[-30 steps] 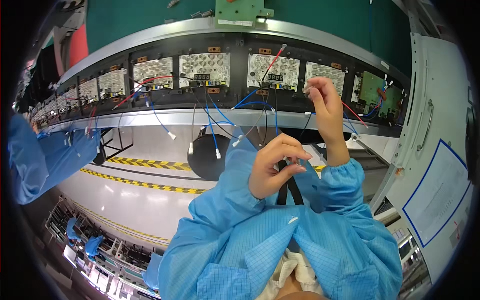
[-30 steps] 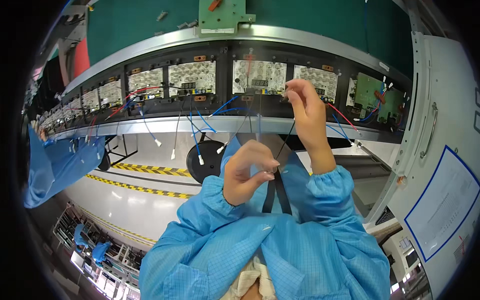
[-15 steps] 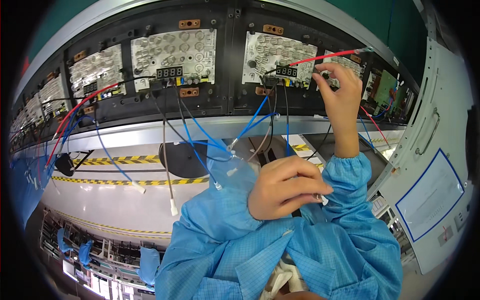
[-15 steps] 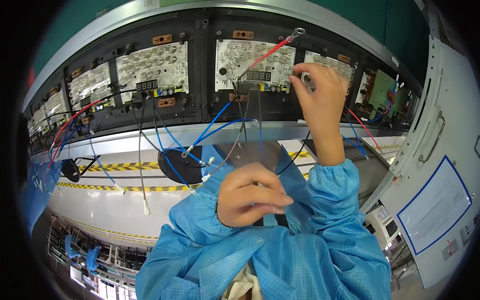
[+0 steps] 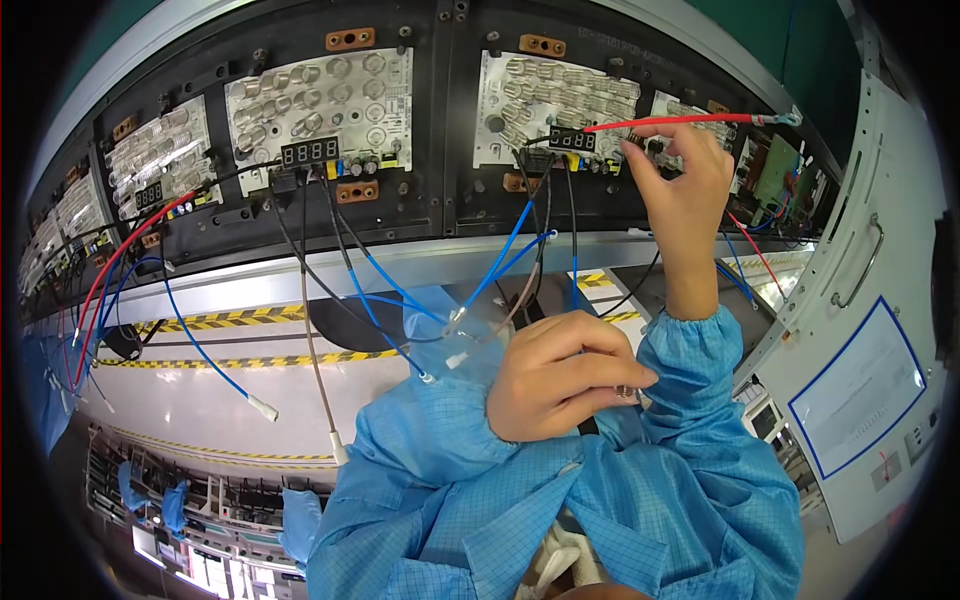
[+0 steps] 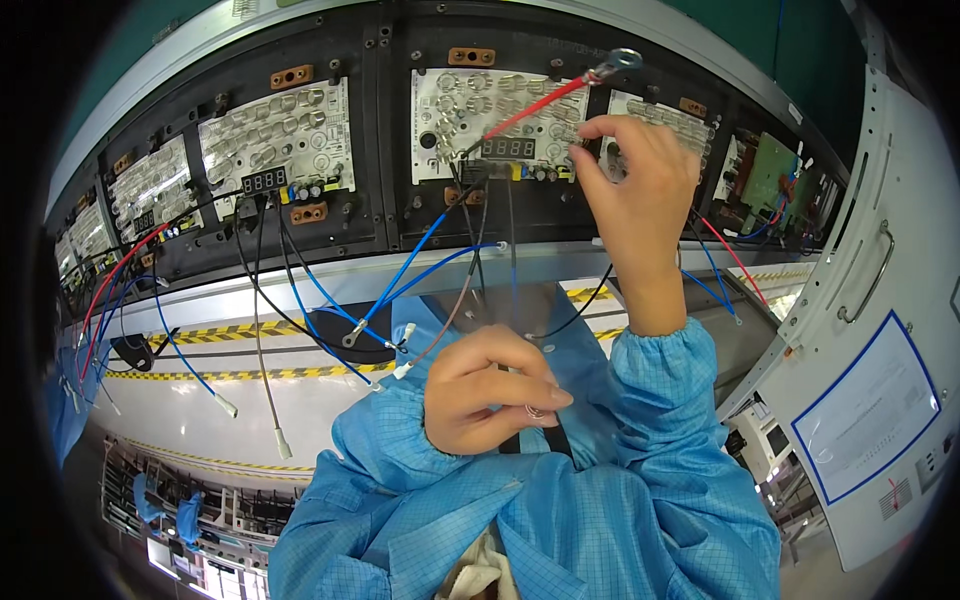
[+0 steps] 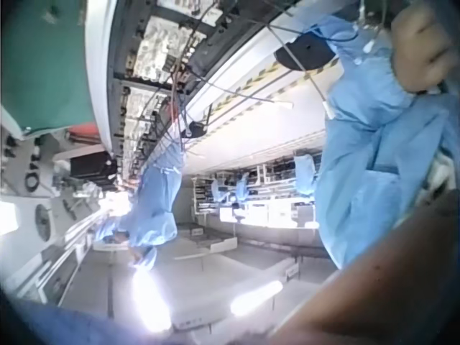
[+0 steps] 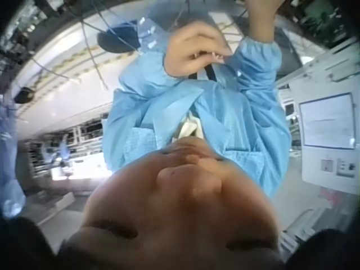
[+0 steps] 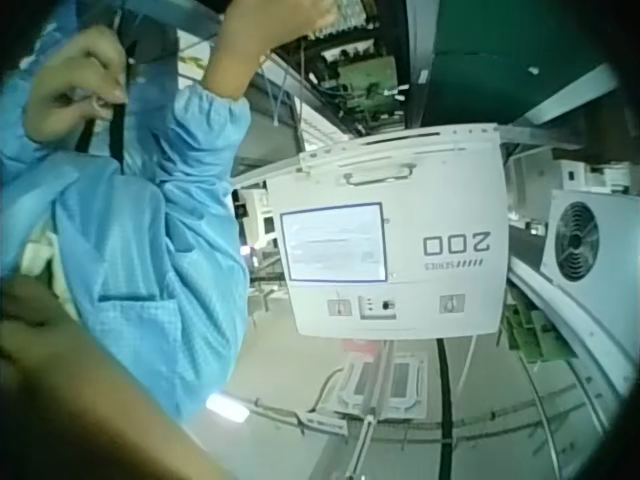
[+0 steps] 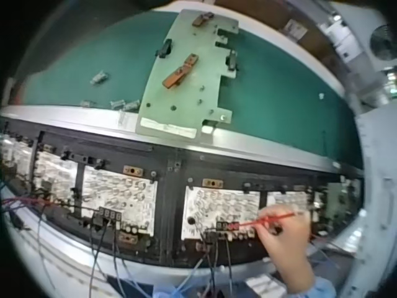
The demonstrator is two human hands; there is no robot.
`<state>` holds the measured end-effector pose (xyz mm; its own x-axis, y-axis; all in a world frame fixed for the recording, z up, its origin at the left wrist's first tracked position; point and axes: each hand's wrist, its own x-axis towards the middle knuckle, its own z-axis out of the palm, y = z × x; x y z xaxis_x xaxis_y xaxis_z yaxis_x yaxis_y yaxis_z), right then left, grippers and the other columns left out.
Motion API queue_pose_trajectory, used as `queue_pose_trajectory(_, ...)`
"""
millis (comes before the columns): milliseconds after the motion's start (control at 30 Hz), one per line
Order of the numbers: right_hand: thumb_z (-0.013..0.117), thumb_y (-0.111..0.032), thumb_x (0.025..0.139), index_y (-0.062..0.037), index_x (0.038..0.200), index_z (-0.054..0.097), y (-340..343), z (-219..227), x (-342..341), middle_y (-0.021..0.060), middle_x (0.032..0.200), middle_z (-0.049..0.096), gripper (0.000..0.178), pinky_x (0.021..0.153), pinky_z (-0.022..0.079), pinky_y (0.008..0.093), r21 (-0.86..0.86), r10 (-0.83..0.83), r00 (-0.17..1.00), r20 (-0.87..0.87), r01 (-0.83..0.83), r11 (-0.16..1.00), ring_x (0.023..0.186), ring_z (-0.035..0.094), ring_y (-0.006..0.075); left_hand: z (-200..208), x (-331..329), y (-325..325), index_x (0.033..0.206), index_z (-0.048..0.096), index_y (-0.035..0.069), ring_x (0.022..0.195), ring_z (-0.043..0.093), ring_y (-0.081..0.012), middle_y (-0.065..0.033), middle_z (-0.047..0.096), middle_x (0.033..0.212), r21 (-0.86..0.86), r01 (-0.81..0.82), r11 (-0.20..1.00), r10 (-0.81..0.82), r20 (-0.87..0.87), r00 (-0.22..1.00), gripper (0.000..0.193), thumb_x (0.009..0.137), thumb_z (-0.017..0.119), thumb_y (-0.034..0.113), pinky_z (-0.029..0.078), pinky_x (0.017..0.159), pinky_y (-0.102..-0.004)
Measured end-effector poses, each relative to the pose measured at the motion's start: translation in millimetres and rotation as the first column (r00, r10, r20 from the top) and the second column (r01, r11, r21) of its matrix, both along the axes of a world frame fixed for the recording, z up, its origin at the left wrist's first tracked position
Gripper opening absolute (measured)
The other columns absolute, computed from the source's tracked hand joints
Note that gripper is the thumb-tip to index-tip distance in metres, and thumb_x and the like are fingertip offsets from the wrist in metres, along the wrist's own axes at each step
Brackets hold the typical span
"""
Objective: Assembling and testing electronic panels by connecting wires and checking digital displays at a workstation.
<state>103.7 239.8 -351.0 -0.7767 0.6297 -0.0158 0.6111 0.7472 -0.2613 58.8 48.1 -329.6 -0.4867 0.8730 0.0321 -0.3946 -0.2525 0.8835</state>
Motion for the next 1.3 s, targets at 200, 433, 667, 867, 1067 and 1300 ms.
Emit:
queue_pose_trajectory(200, 0.068, -0.016, 0.068, -0.0173, 0.080, 0.063, -0.1, -2.9, 1.6, -0.0055, 0.082, 0.063, 0.013, 0.071, 0.032, 0.0325, 0.071, 0.078, 0.997, 0.012, -0.078, 0.994, 0.078, 0.052, 0.0161, 3.1, -3.3, -4.0, 0.093, 0.066, 0.009, 0.068, 0.055, -0.0171, -0.0037, 0.057, 0.085, -0.067, 0.004, 0.998, -0.003, 0.004, 1.000, 0.028, 0.065, 0.071, 0.005, 0.043, 0.057, -0.0281)
queue_pose_trajectory(433, 0.069, -0.015, 0.067, -0.0165, 0.079, 0.063, 0.8, -3.6, 1.6, -0.0047, 0.077, 0.062, 0.014, 0.071, 0.031, 0.0321, 0.054, 0.077, 0.995, -0.056, -0.074, 0.996, 0.077, 0.051, 0.0161, -0.7, -1.6, -2.8, 0.093, 0.065, 0.010, 0.068, 0.056, -0.0152, -0.0035, 0.056, 0.086, -0.055, -0.005, 0.998, 0.004, -0.006, 1.000, 0.029, 0.065, 0.072, 0.004, 0.044, 0.055, -0.0258)
queue_pose_trajectory(667, 0.071, -0.015, 0.066, -0.0157, 0.079, 0.061, -1.9, -3.3, -0.4, -0.0043, 0.070, 0.056, 0.017, 0.070, 0.031, 0.0321, 0.020, 0.007, 0.999, -0.053, -0.006, 1.000, 0.074, 0.051, 0.0160, -1.0, -3.2, -3.3, 0.092, 0.063, 0.008, 0.067, 0.055, -0.0148, -0.0053, 0.056, 0.084, -0.056, -0.011, 0.998, 0.009, -0.041, 0.999, 0.025, 0.068, 0.072, 0.004, 0.043, 0.056, -0.0246)
queue_pose_trajectory(867, 0.072, -0.016, 0.065, -0.0156, 0.079, 0.060, -3.8, -4.0, -0.6, -0.0061, 0.072, 0.057, 0.018, 0.071, 0.031, 0.0314, -0.018, -0.034, 0.996, -0.084, 0.032, 0.999, 0.073, 0.051, 0.0151, -3.8, -2.0, -4.4, 0.093, 0.065, 0.010, 0.065, 0.056, -0.0151, -0.0036, 0.057, 0.084, -0.071, -0.044, 0.997, 0.043, -0.018, 0.999, 0.031, 0.063, 0.072, 0.003, 0.043, 0.052, -0.0250)
queue_pose_trajectory(1067, 0.073, -0.018, 0.065, -0.0154, 0.078, 0.060, -5.1, -5.6, -2.2, -0.0072, 0.073, 0.058, 0.018, 0.072, 0.031, 0.0319, -0.012, -0.040, 0.996, -0.075, 0.039, 0.999, 0.073, 0.050, 0.0151, -3.1, -6.5, -5.3, 0.092, 0.064, 0.008, 0.066, 0.055, -0.0147, -0.0059, 0.056, 0.084, -0.055, -0.037, 0.998, 0.034, -0.046, 0.998, 0.025, 0.068, 0.072, 0.005, 0.043, 0.055, -0.0249)
queue_pose_trajectory(1300, 0.073, -0.018, 0.066, -0.0125, 0.077, 0.058, -4.1, -3.0, -2.4, -0.0040, 0.076, 0.058, 0.020, 0.071, 0.034, 0.0322, -0.009, -0.067, 0.994, -0.089, 0.066, 0.998, 0.073, 0.050, 0.0173, 2.6, -11.3, 0.4, 0.093, 0.065, 0.010, 0.064, 0.055, -0.0140, -0.0038, 0.056, 0.086, -0.052, -0.030, 0.998, 0.027, -0.056, 0.998, 0.029, 0.065, 0.072, 0.004, 0.044, 0.052, -0.0245)
